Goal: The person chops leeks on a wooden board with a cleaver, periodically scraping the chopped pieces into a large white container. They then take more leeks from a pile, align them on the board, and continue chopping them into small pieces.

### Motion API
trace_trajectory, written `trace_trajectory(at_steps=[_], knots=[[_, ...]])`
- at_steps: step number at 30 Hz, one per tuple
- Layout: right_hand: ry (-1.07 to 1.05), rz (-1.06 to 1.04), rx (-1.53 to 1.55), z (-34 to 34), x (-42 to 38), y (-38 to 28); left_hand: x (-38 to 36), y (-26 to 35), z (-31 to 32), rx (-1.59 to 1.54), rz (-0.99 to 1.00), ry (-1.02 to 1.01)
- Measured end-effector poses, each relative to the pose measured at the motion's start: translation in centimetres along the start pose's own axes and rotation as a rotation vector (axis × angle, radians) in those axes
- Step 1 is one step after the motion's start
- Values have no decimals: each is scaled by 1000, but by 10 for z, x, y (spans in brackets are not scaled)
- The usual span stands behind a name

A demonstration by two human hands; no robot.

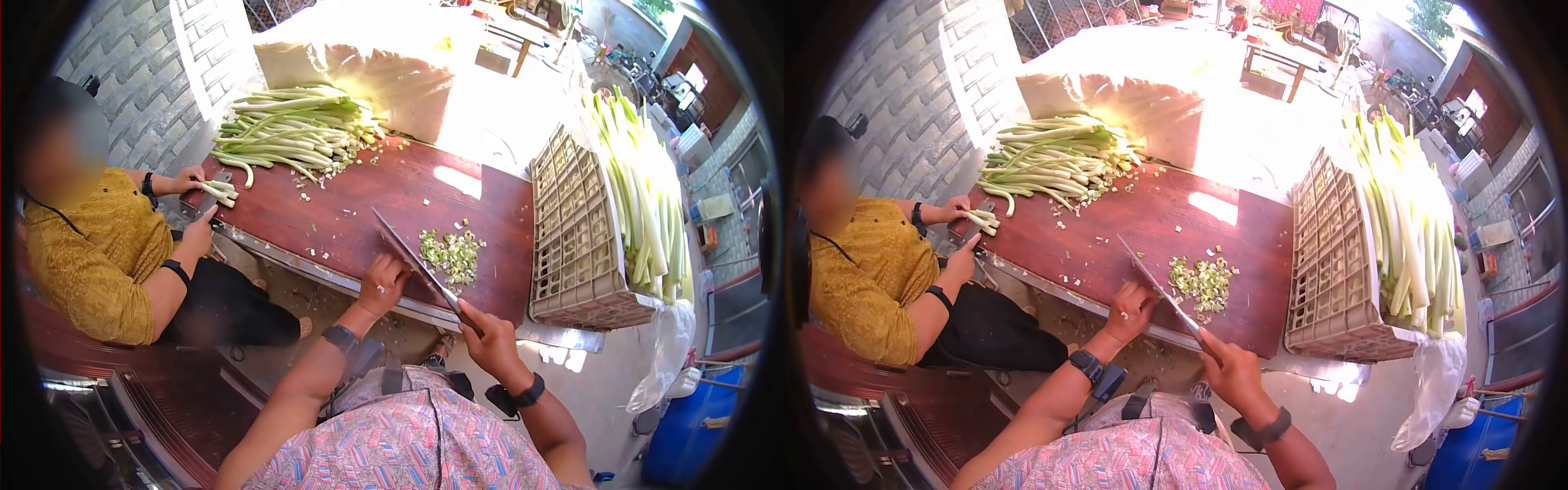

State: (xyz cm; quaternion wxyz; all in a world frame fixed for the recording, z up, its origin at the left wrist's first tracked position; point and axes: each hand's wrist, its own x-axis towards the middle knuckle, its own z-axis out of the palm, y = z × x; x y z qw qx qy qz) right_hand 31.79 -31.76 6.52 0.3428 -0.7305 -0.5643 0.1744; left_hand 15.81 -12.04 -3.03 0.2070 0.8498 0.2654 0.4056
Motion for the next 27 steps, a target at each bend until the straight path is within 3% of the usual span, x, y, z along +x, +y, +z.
trace_trajectory(at_steps=[2, 9, 18, 20, 27], knots=[[-45, -54, -122, -9, -7, -6, 1, -1, 1, -12, 19, 20], [-20, -85, -39, -23, -16, -12, -1, -6, 5, -34, -7, 20], [-147, 20, -102, -18, 7, -19, 1, -6, 4, 7, 41, 31], [-62, -9, 37, 4, 18, -4, 0, -5, 1, 2, 43, 3], [65, -22, 85, 27, 31, 12, 4, 4, -10, -49, 91, -14]])
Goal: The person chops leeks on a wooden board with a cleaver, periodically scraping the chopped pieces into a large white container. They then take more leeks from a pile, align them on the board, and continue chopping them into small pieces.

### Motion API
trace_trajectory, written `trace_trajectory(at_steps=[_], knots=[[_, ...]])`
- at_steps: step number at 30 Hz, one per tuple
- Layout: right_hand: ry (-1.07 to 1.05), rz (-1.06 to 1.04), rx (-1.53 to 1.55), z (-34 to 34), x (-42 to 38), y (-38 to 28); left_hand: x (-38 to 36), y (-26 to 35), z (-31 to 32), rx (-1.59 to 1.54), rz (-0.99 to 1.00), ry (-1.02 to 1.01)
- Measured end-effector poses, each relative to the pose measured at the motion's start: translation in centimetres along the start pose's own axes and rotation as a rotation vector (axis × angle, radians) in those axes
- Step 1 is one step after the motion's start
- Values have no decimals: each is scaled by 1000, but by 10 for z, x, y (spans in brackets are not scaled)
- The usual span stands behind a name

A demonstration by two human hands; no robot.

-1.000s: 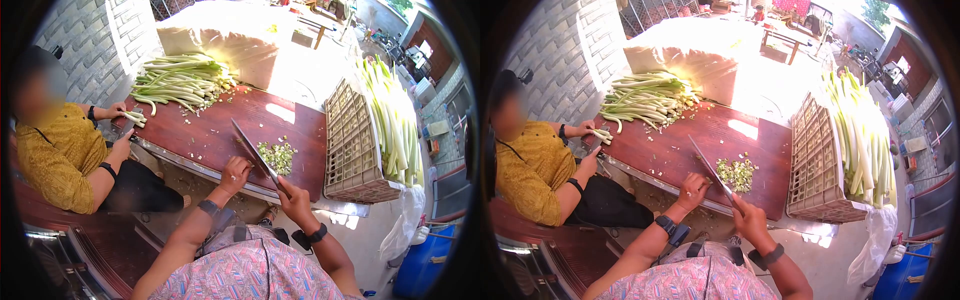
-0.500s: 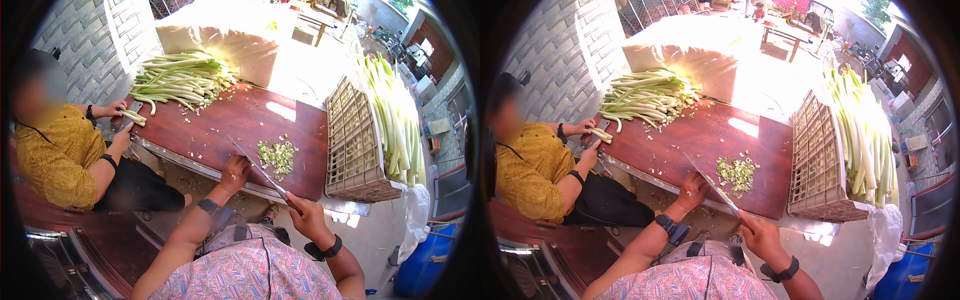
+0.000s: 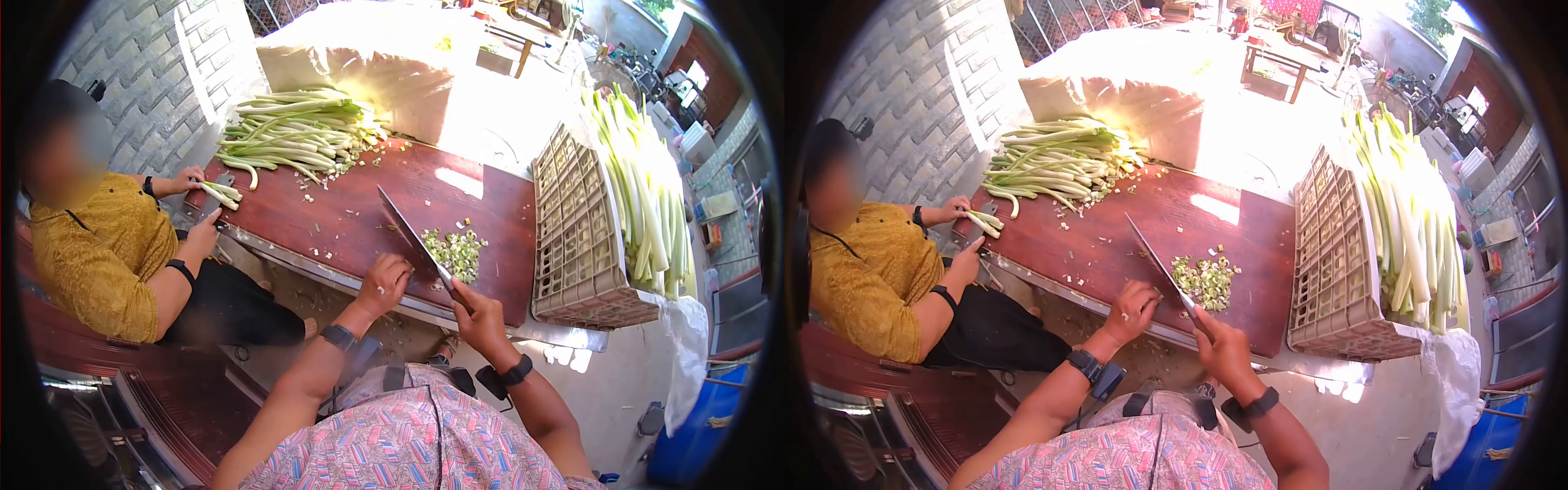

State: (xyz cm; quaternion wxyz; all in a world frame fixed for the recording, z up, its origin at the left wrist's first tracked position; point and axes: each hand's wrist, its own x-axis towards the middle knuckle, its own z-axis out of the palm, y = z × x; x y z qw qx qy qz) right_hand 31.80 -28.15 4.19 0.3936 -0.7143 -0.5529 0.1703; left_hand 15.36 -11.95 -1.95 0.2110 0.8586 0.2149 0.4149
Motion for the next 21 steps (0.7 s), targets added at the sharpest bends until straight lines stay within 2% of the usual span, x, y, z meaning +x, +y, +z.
trace_trajectory(at_steps=[6, 19, 21], knots=[[-124, 41, -131, -36, -31, -24, -9, -7, 10, 14, -42, 25], [-147, -9, -82, -51, -40, -33, -5, -8, 9, -9, -56, 76], [-156, -30, -158, -53, -43, -34, -5, -7, 9, -13, -44, 84]])
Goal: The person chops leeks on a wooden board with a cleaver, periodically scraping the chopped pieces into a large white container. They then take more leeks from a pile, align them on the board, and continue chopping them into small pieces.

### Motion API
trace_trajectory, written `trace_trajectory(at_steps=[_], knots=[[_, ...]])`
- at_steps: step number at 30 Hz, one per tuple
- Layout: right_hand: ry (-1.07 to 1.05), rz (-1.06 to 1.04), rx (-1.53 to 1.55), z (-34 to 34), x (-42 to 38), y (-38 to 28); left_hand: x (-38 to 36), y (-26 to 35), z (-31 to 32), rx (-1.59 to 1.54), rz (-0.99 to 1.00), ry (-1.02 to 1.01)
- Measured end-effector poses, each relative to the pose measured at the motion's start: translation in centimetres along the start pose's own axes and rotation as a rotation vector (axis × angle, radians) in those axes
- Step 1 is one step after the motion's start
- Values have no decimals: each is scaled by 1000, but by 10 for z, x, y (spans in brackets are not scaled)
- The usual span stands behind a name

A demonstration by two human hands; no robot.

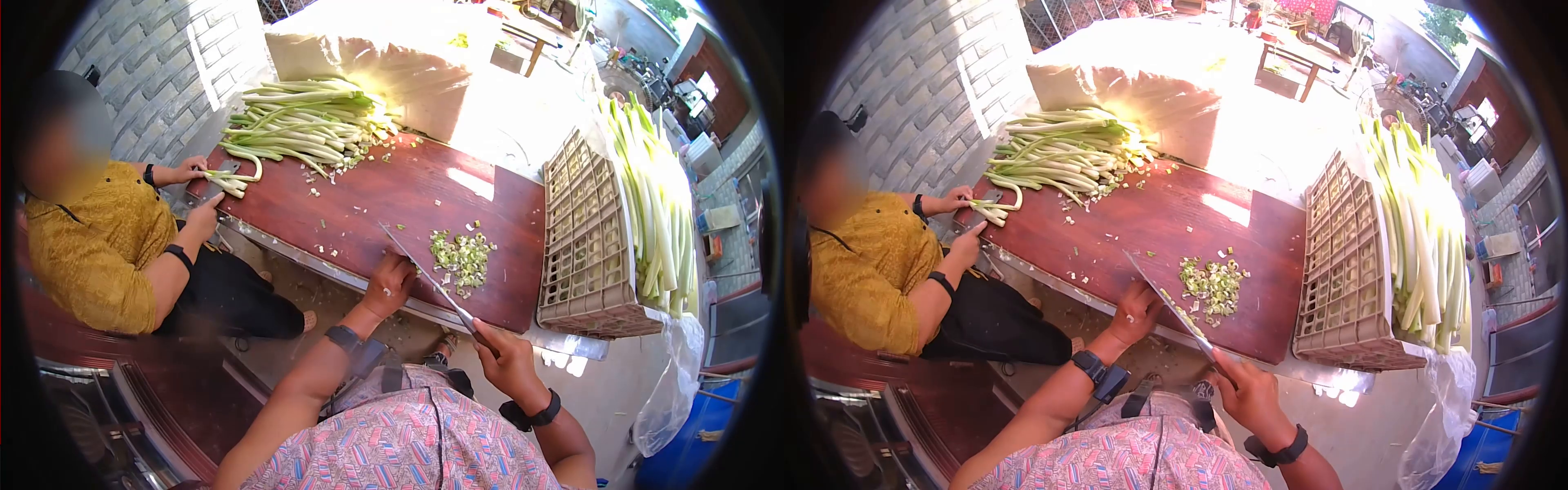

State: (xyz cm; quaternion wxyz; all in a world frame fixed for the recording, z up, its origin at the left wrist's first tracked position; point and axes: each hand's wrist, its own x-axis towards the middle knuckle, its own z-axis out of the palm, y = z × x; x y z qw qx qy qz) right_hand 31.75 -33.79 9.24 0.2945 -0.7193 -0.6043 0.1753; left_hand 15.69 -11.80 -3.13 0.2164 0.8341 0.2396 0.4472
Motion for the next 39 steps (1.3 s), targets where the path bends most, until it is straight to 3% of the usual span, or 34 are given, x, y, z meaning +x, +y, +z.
trace_trajectory(at_steps=[4, 9, 15, 22, 31, 39], knots=[[-22, 17, -5, 14, 12, 6, -1, -3, 1, 4, -10, -3], [136, -48, 69, 57, 41, 27, -3, -4, -3, 39, -21, -72], [102, 69, 68, 35, 27, 17, -1, 1, -5, 14, -53, -35], [71, 19, 127, 18, -4, 3, -3, -5, -1, 14, -3, 3], [-15, 39, -112, 37, 27, 3, -4, -6, -1, 71, 18, -10], [198, 14, 146, 55, 43, 22, -2, 2, -12, 3, 26, -85]])
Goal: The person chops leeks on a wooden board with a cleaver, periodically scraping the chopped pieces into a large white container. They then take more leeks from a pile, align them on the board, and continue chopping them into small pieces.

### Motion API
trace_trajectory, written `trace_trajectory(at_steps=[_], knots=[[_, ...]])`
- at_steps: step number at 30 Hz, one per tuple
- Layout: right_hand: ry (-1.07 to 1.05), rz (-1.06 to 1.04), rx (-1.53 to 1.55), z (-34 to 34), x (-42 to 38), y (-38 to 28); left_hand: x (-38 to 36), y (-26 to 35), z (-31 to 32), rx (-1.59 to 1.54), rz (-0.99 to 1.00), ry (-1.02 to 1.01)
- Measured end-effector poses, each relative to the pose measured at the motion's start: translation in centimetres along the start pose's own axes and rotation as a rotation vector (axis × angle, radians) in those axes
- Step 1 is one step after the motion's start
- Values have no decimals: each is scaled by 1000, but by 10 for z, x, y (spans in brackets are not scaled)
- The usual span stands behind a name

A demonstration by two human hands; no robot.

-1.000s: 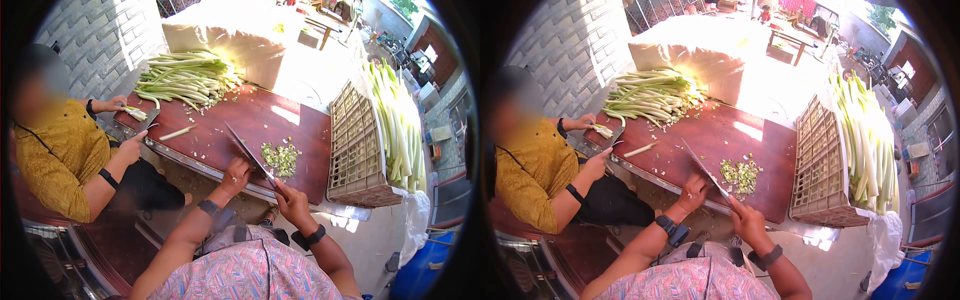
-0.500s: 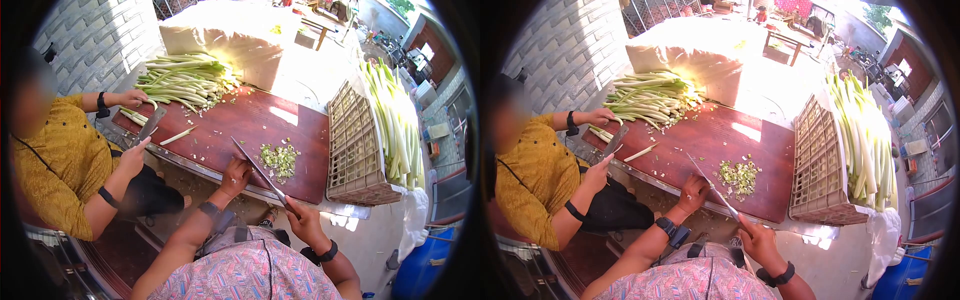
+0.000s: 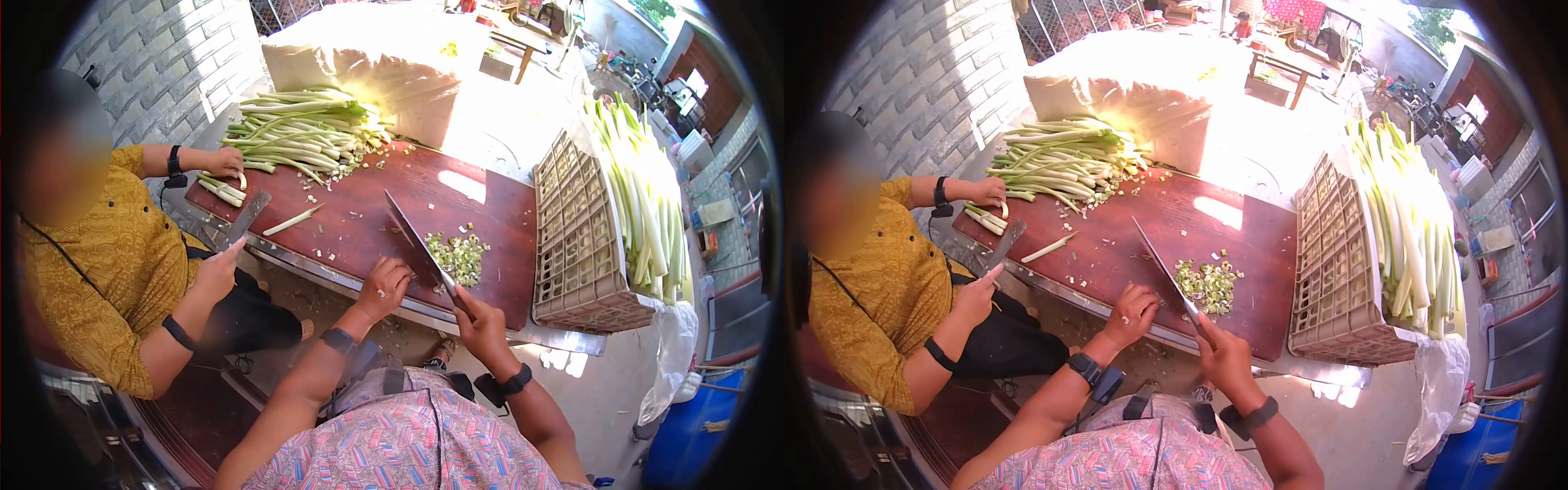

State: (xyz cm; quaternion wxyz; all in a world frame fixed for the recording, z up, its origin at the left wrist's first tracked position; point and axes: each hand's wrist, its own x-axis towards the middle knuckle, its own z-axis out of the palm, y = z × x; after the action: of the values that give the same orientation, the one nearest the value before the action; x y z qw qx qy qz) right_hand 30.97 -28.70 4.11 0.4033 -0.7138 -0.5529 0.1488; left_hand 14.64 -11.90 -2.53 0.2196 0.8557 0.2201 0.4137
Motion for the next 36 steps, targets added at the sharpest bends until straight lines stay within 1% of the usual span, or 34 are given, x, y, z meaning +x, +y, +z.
trace_trajectory(at_steps=[4, 7, 10, 16, 19, 21, 22, 24, 27, 31, 33, 36], knots=[[-59, 22, -70, -29, -23, -14, -1, -3, -1, -19, -4, -3], [-80, -31, -58, -41, -33, -24, -2, -7, 1, -15, -41, -18], [-142, -1, -87, -46, -38, -27, -4, -8, 4, -14, -24, 26], [-149, 11, -79, -42, -37, -17, -3, -7, 4, 2, -49, 60], [-159, -10, -90, -32, -28, -11, -3, -8, 3, 12, -62, 29], [-205, 38, -81, -24, -15, -14, -2, -8, 2, 16, -88, -13], [-205, 36, -80, -15, -11, -9, -1, -7, 1, 18, -88, -12], [-74, -22, 8, 2, -5, 4, 2, -5, -1, 35, -57, 5], [-22, -20, 28, 5, -4, 6, 3, -2, -2, 10, -71, -24], [-36, 12, -10, -19, -19, -10, 2, -5, 1, -1, -68, -10], [-164, 32, -107, -36, -26, -25, 1, -7, 3, 9, -32, 55], [-161, -9, -114, -43, -35, -29, 1, -9, 3, 0, -22, 54]])
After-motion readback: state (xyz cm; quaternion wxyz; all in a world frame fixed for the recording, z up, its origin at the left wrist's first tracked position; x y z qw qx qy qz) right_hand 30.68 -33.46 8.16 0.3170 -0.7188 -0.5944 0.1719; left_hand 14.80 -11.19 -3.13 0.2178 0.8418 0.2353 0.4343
